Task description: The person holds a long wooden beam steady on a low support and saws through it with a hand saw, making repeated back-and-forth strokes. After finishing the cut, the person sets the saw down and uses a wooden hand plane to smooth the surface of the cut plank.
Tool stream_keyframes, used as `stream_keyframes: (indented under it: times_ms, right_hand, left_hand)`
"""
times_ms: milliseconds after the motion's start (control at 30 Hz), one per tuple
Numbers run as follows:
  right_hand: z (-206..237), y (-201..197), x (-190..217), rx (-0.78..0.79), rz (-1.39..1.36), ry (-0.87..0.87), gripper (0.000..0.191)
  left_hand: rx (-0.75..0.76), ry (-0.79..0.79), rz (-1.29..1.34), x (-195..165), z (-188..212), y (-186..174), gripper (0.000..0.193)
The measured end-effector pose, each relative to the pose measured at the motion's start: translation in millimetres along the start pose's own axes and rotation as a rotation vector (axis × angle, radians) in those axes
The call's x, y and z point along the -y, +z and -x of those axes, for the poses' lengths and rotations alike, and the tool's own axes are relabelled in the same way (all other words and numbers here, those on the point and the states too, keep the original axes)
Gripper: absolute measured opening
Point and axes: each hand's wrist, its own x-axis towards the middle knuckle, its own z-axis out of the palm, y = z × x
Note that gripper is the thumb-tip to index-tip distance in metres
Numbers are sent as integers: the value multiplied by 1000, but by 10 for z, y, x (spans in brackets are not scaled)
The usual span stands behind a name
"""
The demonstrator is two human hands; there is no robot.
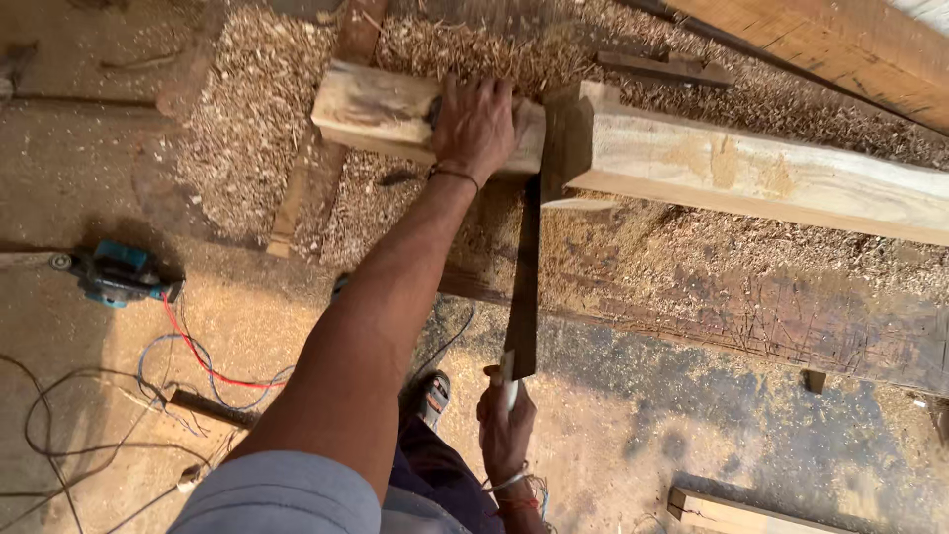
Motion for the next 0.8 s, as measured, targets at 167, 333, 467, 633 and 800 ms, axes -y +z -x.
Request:
stream_keyframes:
  times_ms: [167,333,467,633,800]
  right_hand:
    - [-60,-187,616,-2,10,-81,36]
    - [287,-384,1042,-120,-72,-22,37]
    - [456,-318,1141,-175,-250,-69,37]
    - [520,-84,1208,-251,-266,-126,39]
    - [481,364,1382,-333,-436,-122,42]
  left_hand:
    - [173,-35,92,-2,110,5,50]
    - [196,-49,127,-14,65,-159,48]
    - [123,-7,110,-47,125,-158,48]
    - [330,56,108,-1,182,-98,53]
    - [255,291,146,215,277,-176,70]
